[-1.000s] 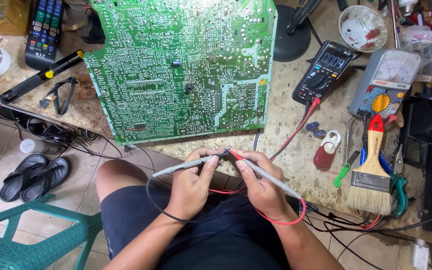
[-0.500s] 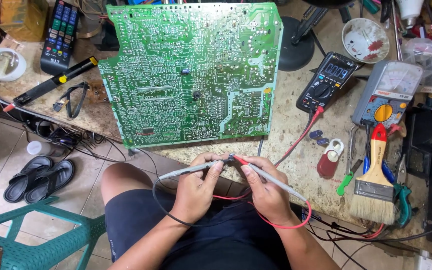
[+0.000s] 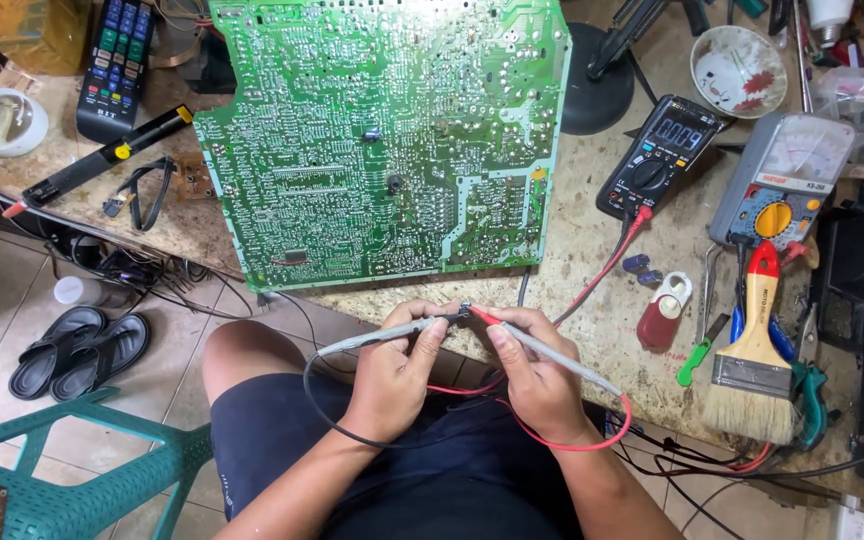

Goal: Desoldering and testing electronic components on a circuit board using a soldering iron, pump, and multimeter.

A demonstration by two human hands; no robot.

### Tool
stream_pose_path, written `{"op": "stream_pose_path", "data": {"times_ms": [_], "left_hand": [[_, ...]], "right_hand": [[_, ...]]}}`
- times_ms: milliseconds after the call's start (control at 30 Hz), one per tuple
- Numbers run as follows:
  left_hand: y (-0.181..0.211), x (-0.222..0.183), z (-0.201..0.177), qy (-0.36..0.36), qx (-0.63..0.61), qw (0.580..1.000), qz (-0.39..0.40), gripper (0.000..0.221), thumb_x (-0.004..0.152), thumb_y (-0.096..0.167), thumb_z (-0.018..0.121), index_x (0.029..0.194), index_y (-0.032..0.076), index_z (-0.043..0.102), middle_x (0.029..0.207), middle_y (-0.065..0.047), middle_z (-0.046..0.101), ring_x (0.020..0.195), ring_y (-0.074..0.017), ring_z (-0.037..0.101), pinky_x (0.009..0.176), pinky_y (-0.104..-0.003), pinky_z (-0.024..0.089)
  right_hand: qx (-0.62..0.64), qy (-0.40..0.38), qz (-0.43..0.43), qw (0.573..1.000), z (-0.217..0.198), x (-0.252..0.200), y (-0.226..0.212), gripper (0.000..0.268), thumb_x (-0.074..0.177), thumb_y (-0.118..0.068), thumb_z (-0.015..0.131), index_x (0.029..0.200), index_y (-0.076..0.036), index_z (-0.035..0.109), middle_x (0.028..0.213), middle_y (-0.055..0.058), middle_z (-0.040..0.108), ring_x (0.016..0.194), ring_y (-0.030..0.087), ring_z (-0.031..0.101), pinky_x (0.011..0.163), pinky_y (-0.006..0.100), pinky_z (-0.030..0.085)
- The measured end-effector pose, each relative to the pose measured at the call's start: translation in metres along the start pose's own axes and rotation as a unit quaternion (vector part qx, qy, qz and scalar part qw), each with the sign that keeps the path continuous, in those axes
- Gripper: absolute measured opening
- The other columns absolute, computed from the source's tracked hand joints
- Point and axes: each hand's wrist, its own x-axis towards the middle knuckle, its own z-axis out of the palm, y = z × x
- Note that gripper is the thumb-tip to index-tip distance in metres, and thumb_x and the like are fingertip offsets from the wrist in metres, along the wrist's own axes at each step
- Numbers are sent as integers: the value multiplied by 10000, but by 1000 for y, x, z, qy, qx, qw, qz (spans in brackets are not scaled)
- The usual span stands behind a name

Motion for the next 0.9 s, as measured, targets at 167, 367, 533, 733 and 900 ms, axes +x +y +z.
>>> {"op": "stream_pose_path", "data": {"times_ms": [167, 367, 533, 733, 900], "left_hand": [[4, 0, -1, -4, -8, 1000, 9, 205, 1027, 250, 550, 1129, 102, 649, 1231, -54, 751, 1206, -194, 697, 1032, -308, 496], [4, 0, -1, -8, -1, 1000, 2, 228, 1026, 258, 545, 1147, 103, 661, 1234, -36, 741, 1202, -178, 688, 1029, -299, 490], [9, 1, -3, -15, 1, 1000, 3, 238, 1023, 267, 542, 1147, 108, 669, 1250, -45, 758, 1212, -182, 699, 1035, -303, 500], [9, 2, -1, -13, -11, 1000, 9, 205, 1020, 240, 538, 1094, 92, 660, 1211, -75, 772, 1187, -191, 727, 1002, -296, 543], [3, 1, -1, -6, 8, 999, -52, 201, 999, 277, 569, 1103, 125, 649, 1179, -9, 783, 1042, -117, 714, 927, -265, 536]], "right_hand": [[-6, -4, 2, 1000, -1, 1, -4, 218, 994, -195, 620, 1111, -31, 705, 1007, 74, 762, 832, 146, 728, 725, 253, 577], [2, -8, 5, 1000, -2, 0, -2, 210, 994, -200, 619, 1102, -34, 689, 993, 79, 770, 810, 140, 730, 711, 254, 585], [4, 0, 10, 1000, -1, 2, -9, 225, 992, -186, 621, 1124, -37, 726, 1037, 68, 778, 855, 127, 746, 755, 229, 581], [8, -11, 21, 1000, -3, 3, -5, 241, 988, -217, 626, 1127, -38, 707, 995, 62, 761, 831, 135, 733, 689, 255, 580], [38, -20, -5, 999, -3, 4, -5, 227, 996, -167, 622, 1140, -7, 696, 1082, 114, 764, 990, 208, 760, 852, 289, 617]]}}
